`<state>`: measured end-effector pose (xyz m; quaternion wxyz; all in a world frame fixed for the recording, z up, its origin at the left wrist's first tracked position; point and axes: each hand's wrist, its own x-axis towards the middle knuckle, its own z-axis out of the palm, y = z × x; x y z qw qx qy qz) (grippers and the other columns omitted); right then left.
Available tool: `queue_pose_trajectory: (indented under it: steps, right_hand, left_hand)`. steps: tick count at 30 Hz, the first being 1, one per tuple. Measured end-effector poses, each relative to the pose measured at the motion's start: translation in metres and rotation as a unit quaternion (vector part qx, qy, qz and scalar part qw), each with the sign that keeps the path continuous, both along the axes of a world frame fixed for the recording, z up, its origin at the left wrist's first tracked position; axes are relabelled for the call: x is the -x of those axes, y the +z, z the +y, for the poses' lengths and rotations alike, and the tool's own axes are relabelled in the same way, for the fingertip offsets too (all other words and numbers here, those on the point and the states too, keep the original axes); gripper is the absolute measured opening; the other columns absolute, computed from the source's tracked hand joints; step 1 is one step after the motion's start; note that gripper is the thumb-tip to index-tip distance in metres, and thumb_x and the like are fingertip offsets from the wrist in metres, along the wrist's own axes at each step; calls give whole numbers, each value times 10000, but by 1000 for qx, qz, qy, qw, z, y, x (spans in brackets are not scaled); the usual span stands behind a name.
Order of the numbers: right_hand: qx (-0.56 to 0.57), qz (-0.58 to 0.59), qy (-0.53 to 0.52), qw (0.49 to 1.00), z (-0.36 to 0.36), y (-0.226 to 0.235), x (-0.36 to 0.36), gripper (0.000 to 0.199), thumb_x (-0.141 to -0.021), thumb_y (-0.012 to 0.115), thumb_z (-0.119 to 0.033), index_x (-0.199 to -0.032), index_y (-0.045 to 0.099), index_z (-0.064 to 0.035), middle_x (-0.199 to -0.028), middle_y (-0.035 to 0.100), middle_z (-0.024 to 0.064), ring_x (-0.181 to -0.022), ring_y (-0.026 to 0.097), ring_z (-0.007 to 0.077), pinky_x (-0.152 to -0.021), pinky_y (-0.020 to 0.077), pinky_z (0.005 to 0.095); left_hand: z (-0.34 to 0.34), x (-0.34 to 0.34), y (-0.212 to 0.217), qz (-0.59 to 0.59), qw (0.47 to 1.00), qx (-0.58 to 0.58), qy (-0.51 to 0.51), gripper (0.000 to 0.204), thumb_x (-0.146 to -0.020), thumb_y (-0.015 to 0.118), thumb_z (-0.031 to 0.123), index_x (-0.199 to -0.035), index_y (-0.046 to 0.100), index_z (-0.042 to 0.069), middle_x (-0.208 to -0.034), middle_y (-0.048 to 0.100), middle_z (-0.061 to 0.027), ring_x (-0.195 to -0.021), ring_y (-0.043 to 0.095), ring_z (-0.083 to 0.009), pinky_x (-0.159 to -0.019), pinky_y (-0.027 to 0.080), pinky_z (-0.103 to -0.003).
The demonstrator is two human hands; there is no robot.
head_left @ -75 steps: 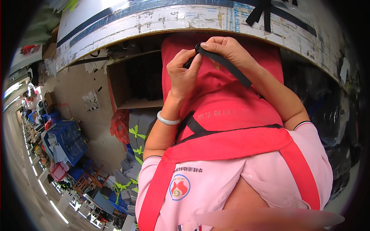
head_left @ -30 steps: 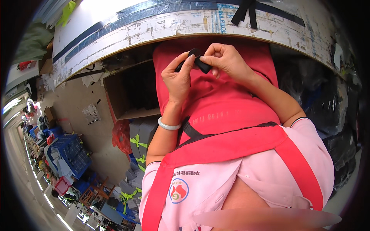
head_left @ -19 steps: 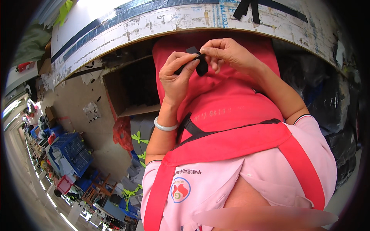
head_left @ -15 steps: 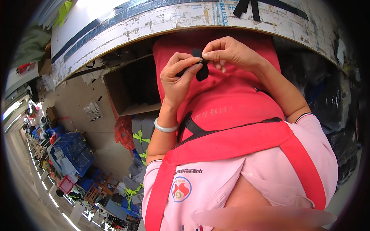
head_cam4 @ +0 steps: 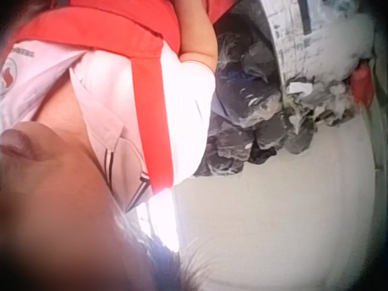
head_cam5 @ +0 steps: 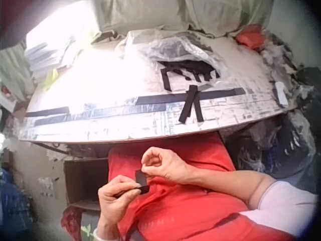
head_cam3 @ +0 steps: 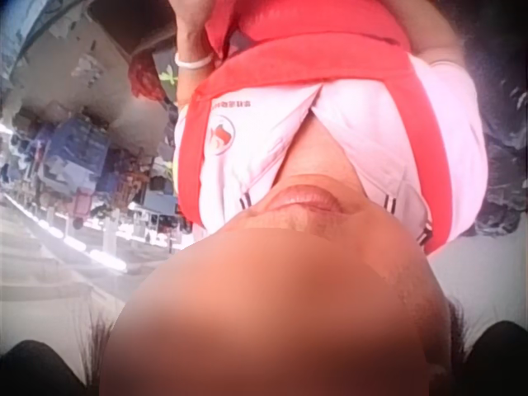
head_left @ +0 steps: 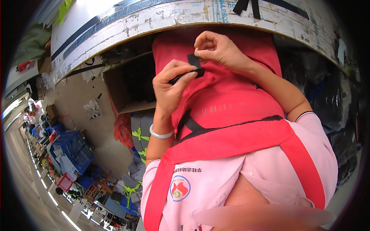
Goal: Threading black webbing straps through plastic buckle adjusters.
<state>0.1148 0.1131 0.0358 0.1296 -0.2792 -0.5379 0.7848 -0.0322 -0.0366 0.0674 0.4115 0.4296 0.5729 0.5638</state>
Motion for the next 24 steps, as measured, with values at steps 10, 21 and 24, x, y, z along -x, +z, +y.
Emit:
queue_pose_trajectory:
  steps: [10,21,24]
  right_hand:
    - [-180,-37,203,962,-21,4,21,238,-912,636,-206,-1069,643,-28,-909,655,60,-792,597,133,-713,494,281]
    - [30,-31,57,997,1,-5,-3,238,-960,605,-270,-986,655,-40,-769,609,-10,-627,555,35,-551,448,188]
    - [93,-19,73,993,6,-18,-9,264,-965,594,-295,-986,641,-36,-764,612,-9,-623,567,44,-550,465,191]
  left_hand:
    - [-72,60,-18,-89,976,127,153,480,-978,560,210,-1399,423,24,-839,653,-62,-500,448,-30,-386,294,-161]
    - [-8,7,-41,-344,927,148,-1,351,-947,600,159,-1272,572,30,-747,621,-41,-476,450,-39,-383,305,-176]
    - [-4,9,-41,-283,947,147,43,270,-960,595,227,-1106,661,10,-740,622,-40,-490,457,-37,-389,309,-177]
